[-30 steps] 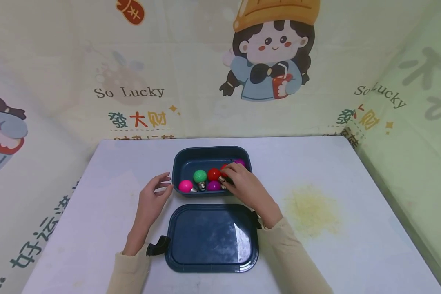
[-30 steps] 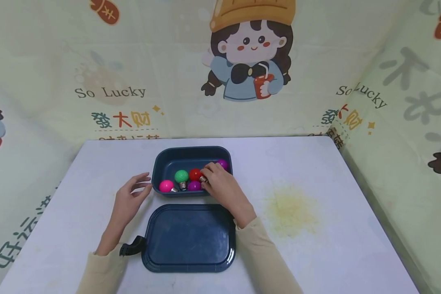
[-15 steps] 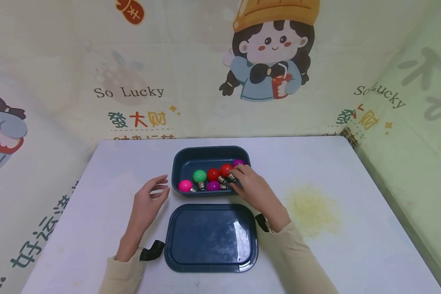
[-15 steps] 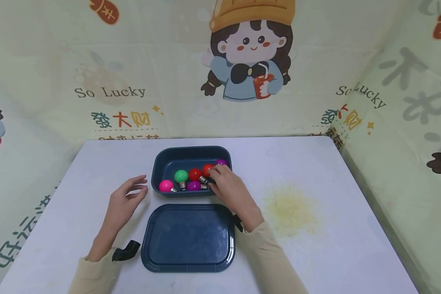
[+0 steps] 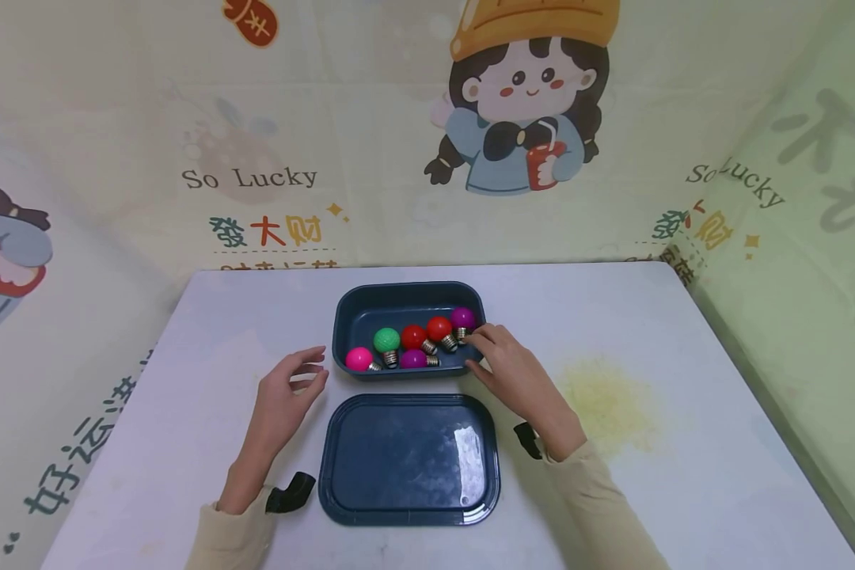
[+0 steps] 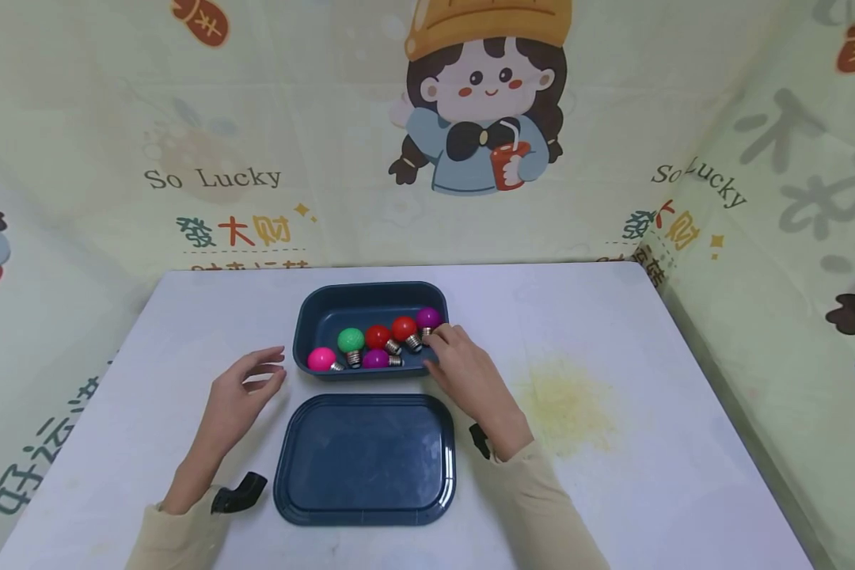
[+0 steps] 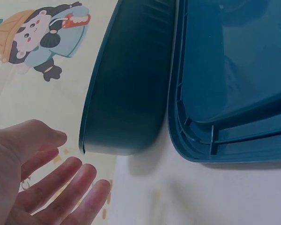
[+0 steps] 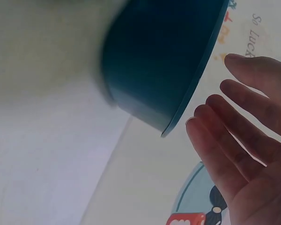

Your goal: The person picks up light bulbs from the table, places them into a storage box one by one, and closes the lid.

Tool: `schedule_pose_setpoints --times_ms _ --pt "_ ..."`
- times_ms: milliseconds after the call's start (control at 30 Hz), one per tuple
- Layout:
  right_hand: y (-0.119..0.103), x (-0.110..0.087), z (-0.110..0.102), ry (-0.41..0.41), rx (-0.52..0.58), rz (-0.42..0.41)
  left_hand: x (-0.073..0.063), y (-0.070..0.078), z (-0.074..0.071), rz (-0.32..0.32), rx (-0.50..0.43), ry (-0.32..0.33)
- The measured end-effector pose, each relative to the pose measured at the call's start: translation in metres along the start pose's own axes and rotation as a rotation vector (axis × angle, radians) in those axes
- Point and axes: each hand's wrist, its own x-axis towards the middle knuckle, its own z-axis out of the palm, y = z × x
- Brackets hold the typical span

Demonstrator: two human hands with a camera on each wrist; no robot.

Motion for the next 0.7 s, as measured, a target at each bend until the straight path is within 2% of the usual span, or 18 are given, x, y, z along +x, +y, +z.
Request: schedule_pose_setpoints --times_ms 133,367,700 --pt "0.003 -0.007 -0.002 0.003 0.016 0.011 -0.002 0.001 0.001 -0.019 0.006 -0.012" --pt "0.007 -0.017 -0.004 -0.031 0.027 0.085 -0.006 0.001 0.004 -0.071 0.026 -0.041" --pt "0.011 -0.029 -0.001 -0.079 0.053 0.123 -0.013 0.002 0.006 -0.117 0.036 -0.083"
